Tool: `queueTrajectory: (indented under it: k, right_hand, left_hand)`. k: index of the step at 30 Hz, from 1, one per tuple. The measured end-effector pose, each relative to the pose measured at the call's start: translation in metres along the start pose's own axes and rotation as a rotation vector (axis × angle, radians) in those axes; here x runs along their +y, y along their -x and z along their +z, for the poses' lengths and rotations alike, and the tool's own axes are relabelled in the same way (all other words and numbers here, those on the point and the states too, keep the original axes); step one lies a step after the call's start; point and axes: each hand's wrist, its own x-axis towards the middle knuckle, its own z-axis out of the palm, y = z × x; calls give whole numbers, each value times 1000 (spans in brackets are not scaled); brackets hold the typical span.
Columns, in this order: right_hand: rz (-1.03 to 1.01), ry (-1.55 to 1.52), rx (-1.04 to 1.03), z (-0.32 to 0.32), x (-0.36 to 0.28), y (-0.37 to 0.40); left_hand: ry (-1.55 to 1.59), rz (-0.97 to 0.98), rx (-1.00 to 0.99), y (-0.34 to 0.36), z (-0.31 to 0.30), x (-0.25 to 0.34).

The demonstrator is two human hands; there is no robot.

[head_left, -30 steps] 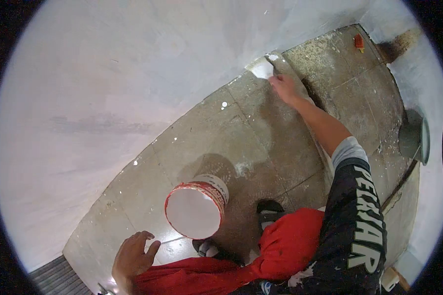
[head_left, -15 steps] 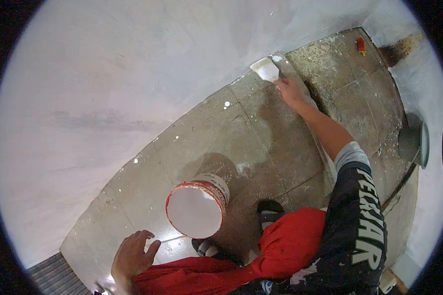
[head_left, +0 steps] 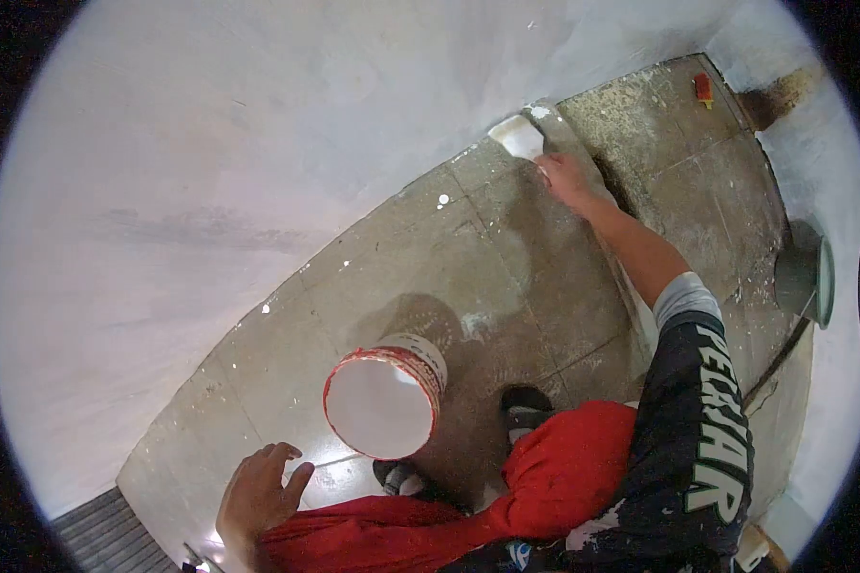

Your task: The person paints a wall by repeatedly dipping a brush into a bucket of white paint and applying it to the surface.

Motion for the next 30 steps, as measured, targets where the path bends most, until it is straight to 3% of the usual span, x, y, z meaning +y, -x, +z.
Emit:
queueTrajectory:
  k: [2,6,8,12,15,18,20,24,30]
  right_hand:
    - [13,311,-16,0,-3,3]
    - [158,306,-43,7,-18,-5]
    - [17,211,33,10,-28,-3]
    - [-57,233,30,1,-12,-3]
    - [67,241,112,1,-22,7]
    - [151,404,-3,0,-33,-1]
    - [-57,429,50,6,-36,-2]
    - [-70,325,56,2,-16,4]
    - [107,303,-18,11,-28,9]
  left_hand:
    - [-1,22,0,-1,1,0]
    - [0,-11,-12,0,-1,3]
    - [4,-25,-21,0,-1,3]
    - [20,-37,-11,3,-1,2]
    - [24,-33,2,3,0,3]
    - [14,-19,8,2,-2,4]
    - [8,-14,-4,2,-1,2]
    - [54,-12,33,4,-1,0]
    - [57,14,50,4,2,-3]
